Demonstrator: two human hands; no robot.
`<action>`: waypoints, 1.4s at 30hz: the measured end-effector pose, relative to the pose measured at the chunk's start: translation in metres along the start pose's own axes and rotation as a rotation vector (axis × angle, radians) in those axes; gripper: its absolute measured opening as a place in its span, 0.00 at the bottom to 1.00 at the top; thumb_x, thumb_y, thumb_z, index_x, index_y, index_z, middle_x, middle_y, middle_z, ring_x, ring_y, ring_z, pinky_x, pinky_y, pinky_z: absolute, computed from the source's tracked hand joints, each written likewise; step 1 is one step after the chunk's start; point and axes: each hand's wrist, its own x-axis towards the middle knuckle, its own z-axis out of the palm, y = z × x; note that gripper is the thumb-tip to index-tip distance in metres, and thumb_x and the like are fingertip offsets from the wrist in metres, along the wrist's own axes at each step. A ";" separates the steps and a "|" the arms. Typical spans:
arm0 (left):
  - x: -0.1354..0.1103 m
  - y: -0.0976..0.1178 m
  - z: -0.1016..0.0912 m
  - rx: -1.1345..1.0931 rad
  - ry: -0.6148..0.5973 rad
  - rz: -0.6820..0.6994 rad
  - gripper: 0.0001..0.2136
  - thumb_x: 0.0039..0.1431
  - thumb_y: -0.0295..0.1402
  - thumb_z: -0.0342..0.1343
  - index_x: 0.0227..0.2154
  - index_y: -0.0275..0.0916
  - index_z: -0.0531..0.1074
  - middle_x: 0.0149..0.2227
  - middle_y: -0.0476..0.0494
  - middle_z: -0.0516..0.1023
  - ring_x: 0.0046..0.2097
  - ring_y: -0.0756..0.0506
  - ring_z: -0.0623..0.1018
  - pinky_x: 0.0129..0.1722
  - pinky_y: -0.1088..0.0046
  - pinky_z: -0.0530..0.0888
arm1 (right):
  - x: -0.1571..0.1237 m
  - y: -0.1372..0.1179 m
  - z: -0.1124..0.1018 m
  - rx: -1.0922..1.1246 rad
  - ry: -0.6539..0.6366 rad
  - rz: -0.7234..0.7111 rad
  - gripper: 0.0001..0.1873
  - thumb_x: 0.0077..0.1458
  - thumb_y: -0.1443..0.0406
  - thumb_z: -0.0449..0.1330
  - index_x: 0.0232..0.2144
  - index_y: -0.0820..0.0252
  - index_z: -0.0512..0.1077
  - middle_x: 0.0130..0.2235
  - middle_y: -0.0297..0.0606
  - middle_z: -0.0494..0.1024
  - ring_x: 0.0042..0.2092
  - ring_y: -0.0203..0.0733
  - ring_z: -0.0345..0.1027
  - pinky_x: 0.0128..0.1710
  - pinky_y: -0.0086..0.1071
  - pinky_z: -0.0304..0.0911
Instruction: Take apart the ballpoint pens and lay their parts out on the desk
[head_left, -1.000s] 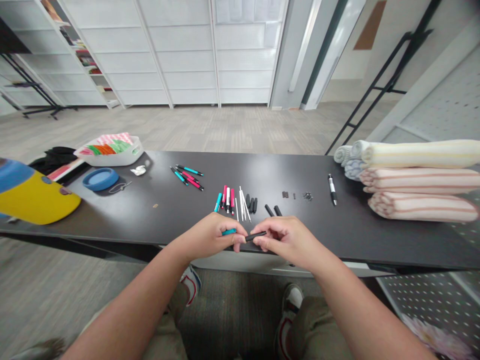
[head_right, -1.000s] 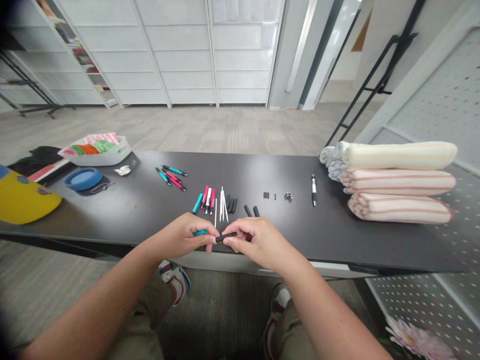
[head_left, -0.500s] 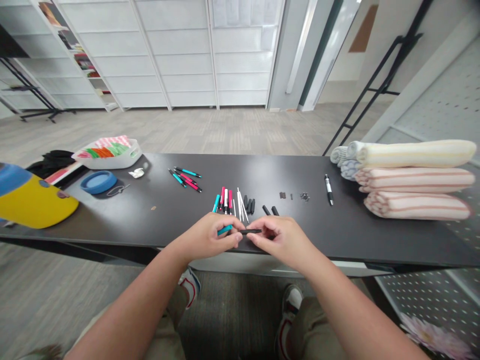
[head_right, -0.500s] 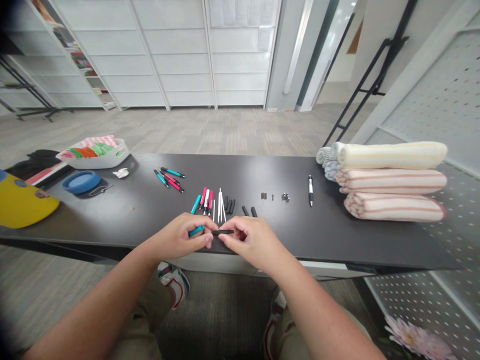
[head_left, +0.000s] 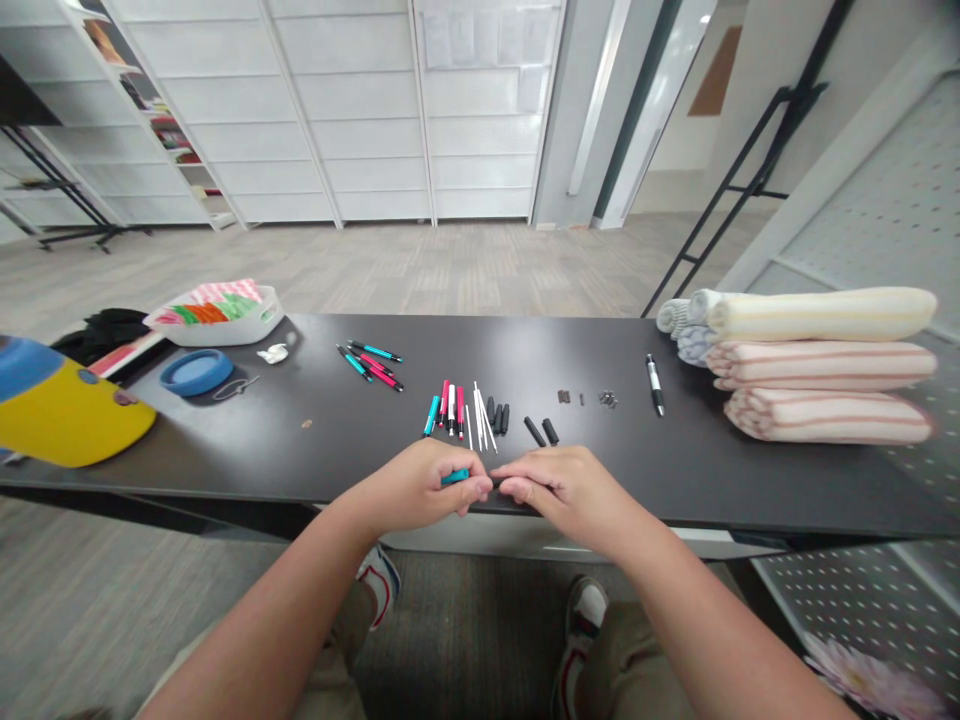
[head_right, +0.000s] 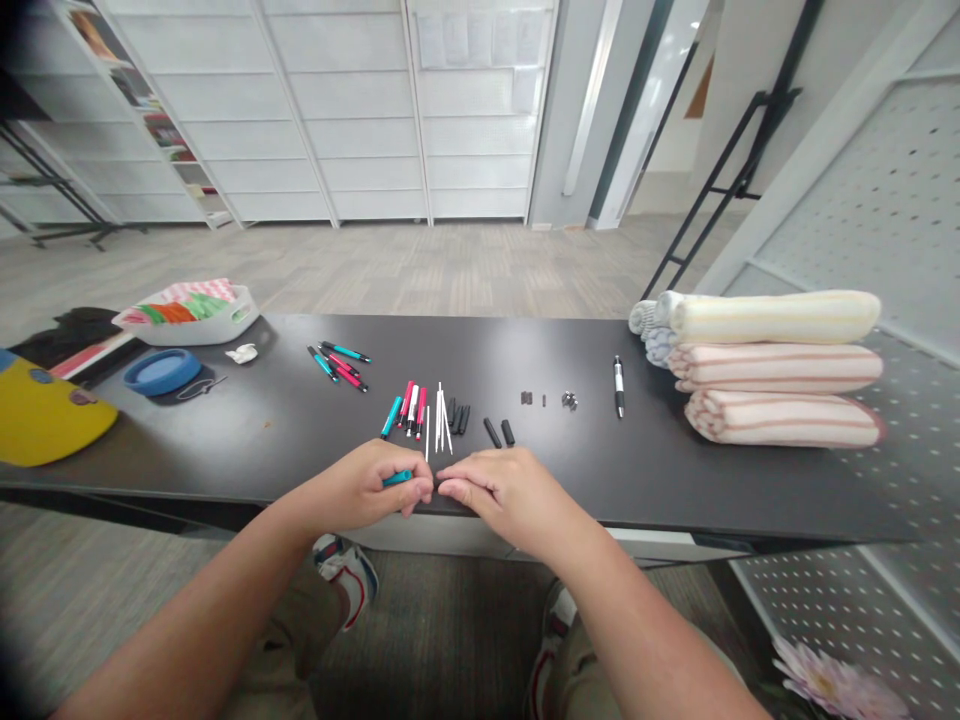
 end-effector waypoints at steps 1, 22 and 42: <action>0.000 -0.001 0.000 -0.002 -0.017 0.017 0.13 0.72 0.38 0.52 0.33 0.38 0.75 0.27 0.51 0.79 0.30 0.52 0.75 0.33 0.78 0.66 | 0.000 0.000 0.000 -0.042 -0.016 -0.020 0.17 0.73 0.57 0.53 0.40 0.56 0.80 0.32 0.36 0.82 0.34 0.39 0.74 0.36 0.32 0.63; 0.002 -0.001 0.004 -0.058 -0.069 0.034 0.20 0.73 0.43 0.51 0.27 0.37 0.70 0.24 0.52 0.74 0.28 0.53 0.71 0.31 0.78 0.64 | 0.005 -0.009 0.010 -0.100 0.095 -0.071 0.21 0.74 0.63 0.49 0.25 0.57 0.60 0.24 0.28 0.59 0.27 0.34 0.53 0.30 0.33 0.47; -0.003 0.000 -0.006 -0.467 -0.203 -0.114 0.21 0.67 0.50 0.57 0.29 0.35 0.73 0.16 0.55 0.64 0.19 0.54 0.61 0.21 0.79 0.58 | 0.004 -0.023 0.014 -0.140 0.242 -0.152 0.21 0.72 0.67 0.50 0.24 0.56 0.56 0.24 0.28 0.57 0.26 0.34 0.49 0.29 0.34 0.44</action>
